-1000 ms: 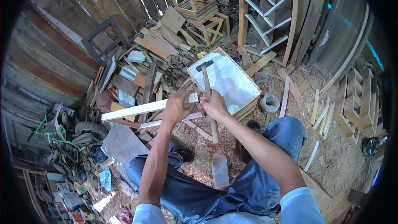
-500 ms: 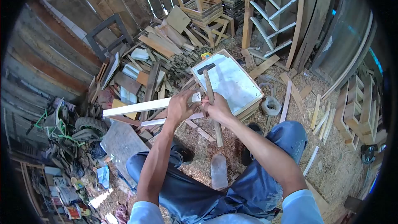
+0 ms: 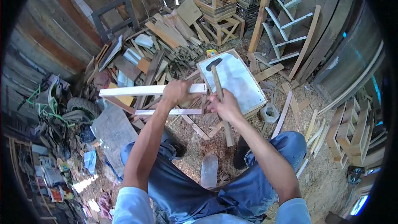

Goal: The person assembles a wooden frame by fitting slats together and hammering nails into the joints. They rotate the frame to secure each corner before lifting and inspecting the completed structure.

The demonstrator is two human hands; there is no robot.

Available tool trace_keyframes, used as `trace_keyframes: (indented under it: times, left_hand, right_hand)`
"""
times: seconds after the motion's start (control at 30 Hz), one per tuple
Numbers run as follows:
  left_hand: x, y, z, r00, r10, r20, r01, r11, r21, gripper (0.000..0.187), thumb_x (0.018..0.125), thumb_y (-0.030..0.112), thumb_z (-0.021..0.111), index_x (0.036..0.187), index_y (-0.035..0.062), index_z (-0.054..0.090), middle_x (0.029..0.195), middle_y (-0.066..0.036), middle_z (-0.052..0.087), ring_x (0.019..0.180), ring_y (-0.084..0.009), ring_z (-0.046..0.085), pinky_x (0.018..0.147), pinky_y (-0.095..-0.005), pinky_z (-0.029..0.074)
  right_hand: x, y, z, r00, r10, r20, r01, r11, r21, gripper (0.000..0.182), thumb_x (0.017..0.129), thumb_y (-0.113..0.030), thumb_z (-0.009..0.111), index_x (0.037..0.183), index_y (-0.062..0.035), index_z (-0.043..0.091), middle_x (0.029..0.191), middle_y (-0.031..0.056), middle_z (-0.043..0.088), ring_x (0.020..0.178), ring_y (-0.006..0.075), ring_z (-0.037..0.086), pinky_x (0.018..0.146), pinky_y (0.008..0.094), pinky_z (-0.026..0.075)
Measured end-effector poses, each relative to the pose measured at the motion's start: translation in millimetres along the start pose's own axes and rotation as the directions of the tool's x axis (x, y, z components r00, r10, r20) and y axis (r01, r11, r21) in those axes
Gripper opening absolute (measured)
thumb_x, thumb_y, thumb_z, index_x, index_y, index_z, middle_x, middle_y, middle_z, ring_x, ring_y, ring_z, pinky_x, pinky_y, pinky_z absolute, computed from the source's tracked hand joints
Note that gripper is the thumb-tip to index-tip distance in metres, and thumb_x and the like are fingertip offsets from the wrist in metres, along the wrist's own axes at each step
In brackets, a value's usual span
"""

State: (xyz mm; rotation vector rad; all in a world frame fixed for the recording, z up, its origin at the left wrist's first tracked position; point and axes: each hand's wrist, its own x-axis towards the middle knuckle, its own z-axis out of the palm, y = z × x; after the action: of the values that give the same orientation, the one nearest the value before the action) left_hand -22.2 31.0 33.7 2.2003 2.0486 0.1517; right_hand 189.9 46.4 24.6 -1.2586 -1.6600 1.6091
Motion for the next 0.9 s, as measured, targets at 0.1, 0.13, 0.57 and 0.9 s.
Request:
trace_keyframes:
  times: [0.1,0.13,0.57,0.9]
  left_hand:
    - [3,-3,5,1.0,-0.002,-0.03,0.002,1.0,0.004,0.063,0.075,0.067,0.063,0.097,0.0089,0.066,0.069,-0.015,0.067,0.066,-0.0336,0.067,0.059,-0.0441,0.052]
    - [5,-3,4,1.0,-0.005,-0.005,0.005,1.0,0.024,0.063,0.075,0.068,0.063,0.098,0.0089,0.066,0.07,-0.015,0.067,0.066,-0.034,0.067,0.06,-0.0441,0.052]
    - [-4,5,5,0.981,0.097,-0.167,-0.113,0.989,-0.09,0.06,0.076,0.058,0.064,0.111,0.0094,0.066,0.087,-0.019,0.068,0.081,-0.0343,0.067,0.073,-0.0429,0.053]
    - [-1,17,3,0.984,0.16,-0.079,-0.177,0.925,-0.337,0.053,0.073,0.026,0.074,0.117,-0.0011,0.06,0.111,-0.023,0.063,0.1,-0.0406,0.062,0.089,-0.0448,0.049]
  right_hand:
    - [-28,-64,-14,0.993,0.116,0.011,-0.115,0.992,-0.047,0.019,0.097,-0.016,0.055,0.106,0.0001,0.05,0.078,0.0095,0.065,0.062,0.0166,0.063,0.061,0.0337,0.05]
    - [-32,-65,-16,0.992,0.122,0.018,-0.12,0.991,-0.06,0.019,0.097,-0.016,0.055,0.106,0.0001,0.05,0.078,0.0095,0.065,0.062,0.0166,0.063,0.061,0.0337,0.05]
    - [-50,-49,-29,0.995,-0.036,-0.098,-0.007,0.913,-0.408,0.026,0.096,-0.024,0.053,0.104,0.0007,0.055,0.074,0.021,0.064,0.069,0.0375,0.064,0.066,0.0457,0.047]
    - [-43,-51,-26,0.999,-0.014,-0.051,-0.007,0.923,-0.385,0.028,0.097,-0.026,0.052,0.106,0.0006,0.055,0.074,0.0205,0.063,0.069,0.035,0.063,0.066,0.0442,0.046]
